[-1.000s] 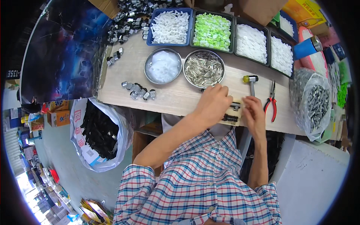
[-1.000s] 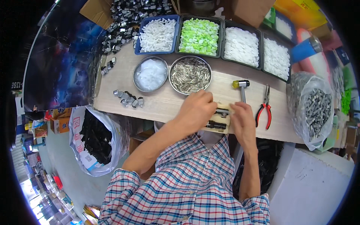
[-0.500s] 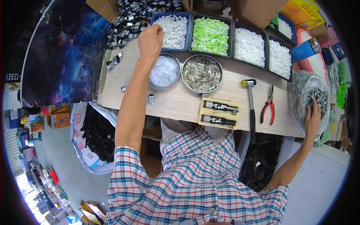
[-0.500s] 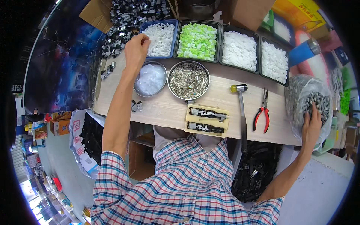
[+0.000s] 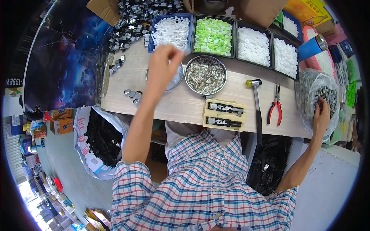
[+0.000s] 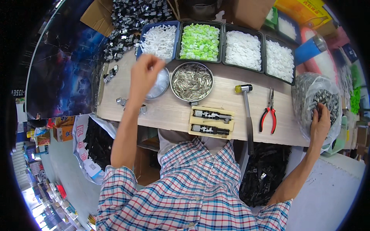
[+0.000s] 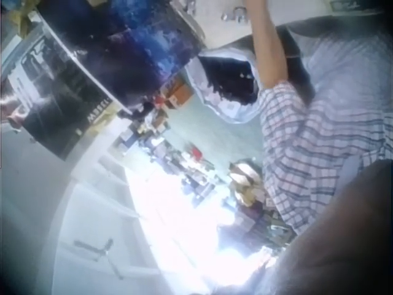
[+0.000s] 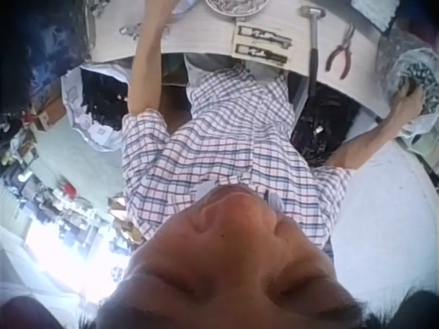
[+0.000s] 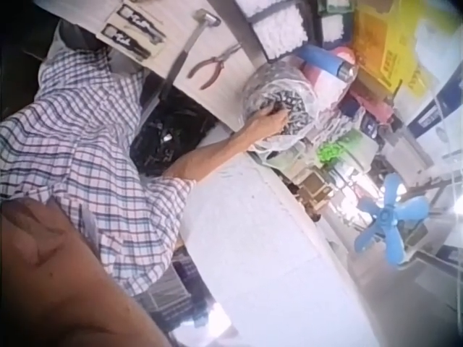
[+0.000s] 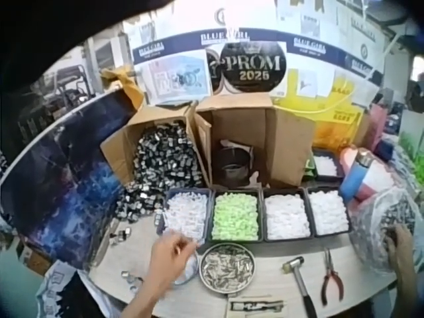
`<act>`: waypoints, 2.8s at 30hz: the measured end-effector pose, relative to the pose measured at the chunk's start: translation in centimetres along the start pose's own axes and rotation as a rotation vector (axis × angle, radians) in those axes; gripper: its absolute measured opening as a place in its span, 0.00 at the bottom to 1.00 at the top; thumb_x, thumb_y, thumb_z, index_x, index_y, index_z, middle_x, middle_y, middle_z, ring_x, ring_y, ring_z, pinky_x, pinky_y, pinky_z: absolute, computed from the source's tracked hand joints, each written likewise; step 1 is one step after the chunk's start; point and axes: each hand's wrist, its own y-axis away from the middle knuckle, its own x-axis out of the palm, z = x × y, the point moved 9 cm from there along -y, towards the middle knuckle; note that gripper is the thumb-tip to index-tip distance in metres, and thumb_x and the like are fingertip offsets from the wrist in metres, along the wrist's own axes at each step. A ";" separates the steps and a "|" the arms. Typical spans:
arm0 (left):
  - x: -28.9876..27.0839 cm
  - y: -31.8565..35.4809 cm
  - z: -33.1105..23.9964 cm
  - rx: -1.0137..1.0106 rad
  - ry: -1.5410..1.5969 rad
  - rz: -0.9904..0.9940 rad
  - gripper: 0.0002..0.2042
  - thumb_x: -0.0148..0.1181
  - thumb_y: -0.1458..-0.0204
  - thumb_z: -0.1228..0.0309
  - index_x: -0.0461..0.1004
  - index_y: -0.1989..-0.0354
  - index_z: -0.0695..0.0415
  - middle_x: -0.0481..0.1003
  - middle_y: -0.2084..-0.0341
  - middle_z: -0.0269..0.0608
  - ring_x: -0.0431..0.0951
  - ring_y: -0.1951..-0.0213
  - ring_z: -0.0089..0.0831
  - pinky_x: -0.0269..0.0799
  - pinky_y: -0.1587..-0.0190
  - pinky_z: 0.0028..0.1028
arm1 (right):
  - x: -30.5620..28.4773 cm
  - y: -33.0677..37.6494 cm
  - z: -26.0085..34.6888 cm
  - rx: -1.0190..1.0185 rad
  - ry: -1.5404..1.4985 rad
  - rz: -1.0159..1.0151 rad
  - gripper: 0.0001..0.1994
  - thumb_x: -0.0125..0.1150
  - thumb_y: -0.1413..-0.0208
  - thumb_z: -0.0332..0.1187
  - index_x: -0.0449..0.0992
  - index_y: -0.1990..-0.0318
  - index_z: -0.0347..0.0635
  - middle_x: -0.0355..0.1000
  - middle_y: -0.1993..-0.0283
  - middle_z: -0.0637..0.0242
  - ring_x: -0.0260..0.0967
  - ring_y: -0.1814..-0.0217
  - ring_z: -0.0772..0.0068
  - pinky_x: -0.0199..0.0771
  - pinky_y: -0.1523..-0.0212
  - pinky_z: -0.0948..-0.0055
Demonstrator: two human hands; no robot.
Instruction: Assembling small plastic and metal components using a jig and tools at a workbench.
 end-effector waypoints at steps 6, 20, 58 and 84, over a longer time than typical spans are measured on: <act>1.7 13.6 -1.4 -0.119 -0.115 0.037 0.07 0.66 0.46 0.76 0.73 0.71 0.63 0.71 0.71 0.47 0.75 0.72 0.46 0.70 0.69 0.39 | 1.2 -1.0 -1.1 0.139 -0.068 0.039 0.11 0.61 0.38 0.26 0.74 0.50 0.37 0.76 0.55 0.56 0.74 0.57 0.59 0.73 0.52 0.65; 5.0 14.3 -3.7 0.054 -0.156 0.252 0.14 0.61 0.49 0.81 0.74 0.52 0.62 0.73 0.64 0.49 0.77 0.61 0.48 0.75 0.60 0.40 | -0.5 -0.5 -1.3 0.143 -0.172 -0.169 0.18 0.61 0.39 0.24 0.76 0.41 0.41 0.75 0.50 0.62 0.72 0.54 0.68 0.71 0.49 0.71; 4.5 17.0 -2.0 -0.769 1.052 -0.045 0.06 0.64 0.40 0.76 0.78 0.57 0.63 0.74 0.70 0.26 0.65 0.71 0.11 0.58 0.69 0.16 | 10.4 13.1 35.2 0.193 -1.268 0.612 0.18 0.62 0.38 0.22 0.71 0.41 0.34 0.76 0.52 0.64 0.74 0.52 0.78 0.75 0.50 0.77; 9.3 17.3 -6.9 -0.704 0.740 0.418 0.09 0.64 0.39 0.70 0.81 0.64 0.65 0.76 0.78 0.27 0.69 0.75 0.12 0.63 0.73 0.17 | 9.3 14.3 26.7 0.614 -1.483 0.618 0.07 0.63 0.36 0.28 0.73 0.56 0.37 0.70 0.69 0.75 0.67 0.67 0.84 0.69 0.64 0.82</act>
